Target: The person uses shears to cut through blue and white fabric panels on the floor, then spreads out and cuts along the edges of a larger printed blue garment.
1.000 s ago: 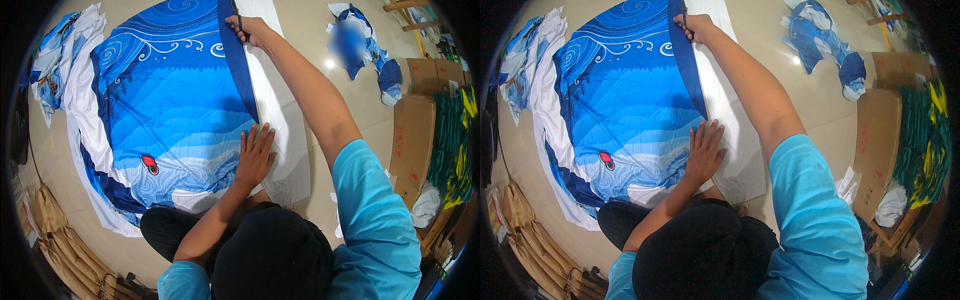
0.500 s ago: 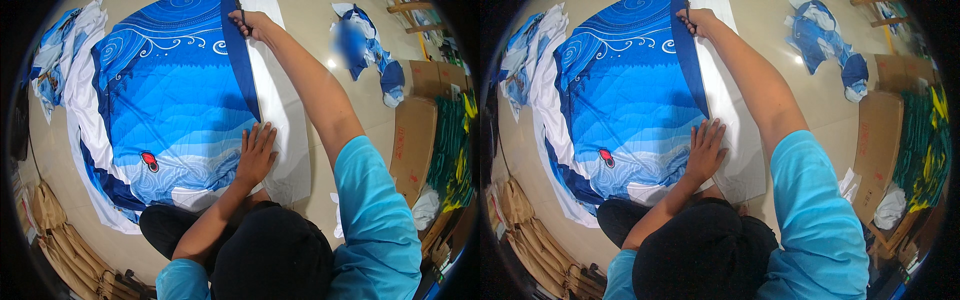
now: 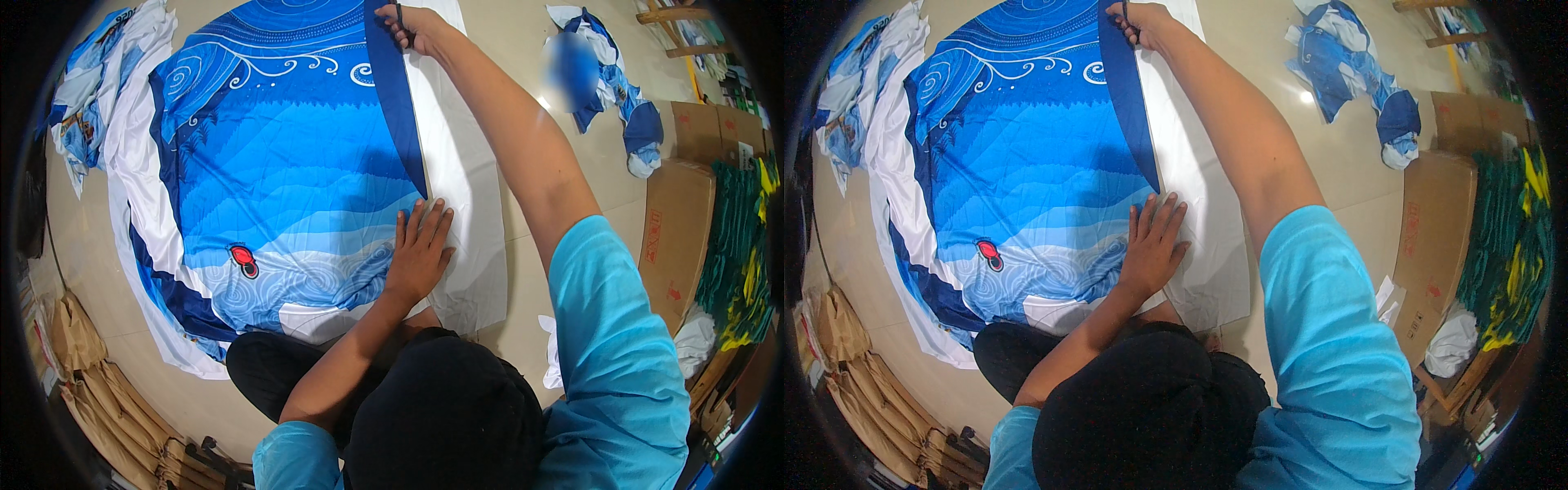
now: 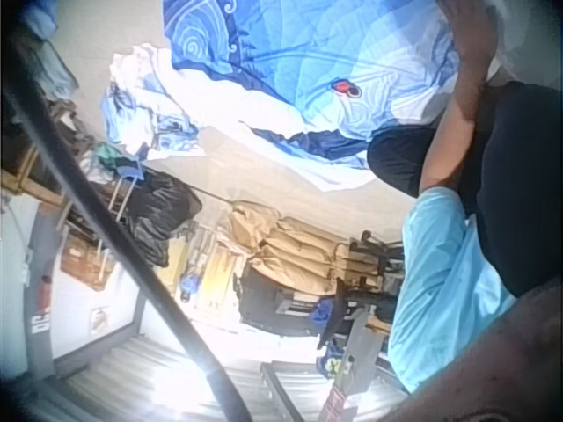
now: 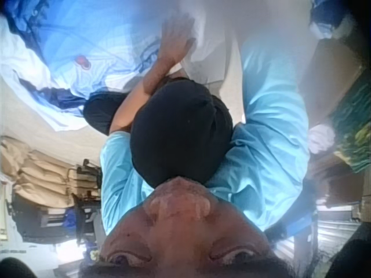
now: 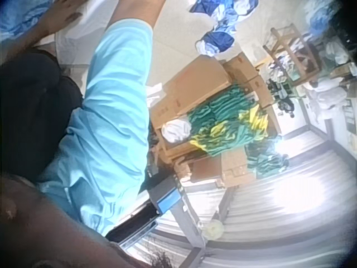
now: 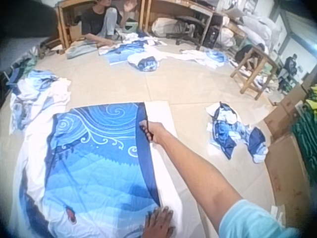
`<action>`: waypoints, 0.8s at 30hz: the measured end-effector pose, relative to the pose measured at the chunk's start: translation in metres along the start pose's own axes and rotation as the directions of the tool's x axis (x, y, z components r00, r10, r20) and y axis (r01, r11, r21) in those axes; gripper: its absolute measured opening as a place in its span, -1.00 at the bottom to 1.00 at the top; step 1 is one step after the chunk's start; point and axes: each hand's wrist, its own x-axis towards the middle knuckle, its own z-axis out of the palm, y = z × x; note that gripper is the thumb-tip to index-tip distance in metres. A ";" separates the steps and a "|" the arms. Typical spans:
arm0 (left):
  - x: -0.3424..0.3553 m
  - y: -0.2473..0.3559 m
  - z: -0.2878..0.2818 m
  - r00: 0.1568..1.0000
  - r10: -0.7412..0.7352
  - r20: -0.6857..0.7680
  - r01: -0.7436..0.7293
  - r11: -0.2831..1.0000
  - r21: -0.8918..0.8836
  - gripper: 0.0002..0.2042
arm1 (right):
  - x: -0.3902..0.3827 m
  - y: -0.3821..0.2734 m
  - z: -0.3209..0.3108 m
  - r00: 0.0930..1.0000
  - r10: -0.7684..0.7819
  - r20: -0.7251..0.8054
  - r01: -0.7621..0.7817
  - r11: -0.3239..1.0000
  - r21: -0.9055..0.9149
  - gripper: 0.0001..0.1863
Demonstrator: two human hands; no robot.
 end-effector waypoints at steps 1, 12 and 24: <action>0.000 0.000 0.000 1.000 0.000 0.002 0.000 1.000 0.002 -0.30 | 0.001 0.000 -0.001 1.000 0.005 0.010 -0.005 1.000 -0.004 -0.68; 0.000 0.001 -0.001 1.000 0.004 0.001 -0.004 1.000 0.014 -0.30 | 0.004 -0.009 0.001 0.999 -0.036 -0.009 0.035 0.999 -0.028 -0.68; 0.001 0.001 0.001 1.000 0.007 -0.008 -0.007 1.000 0.008 -0.31 | 0.023 -0.003 -0.006 0.999 -0.029 0.038 0.030 0.999 -0.036 -0.71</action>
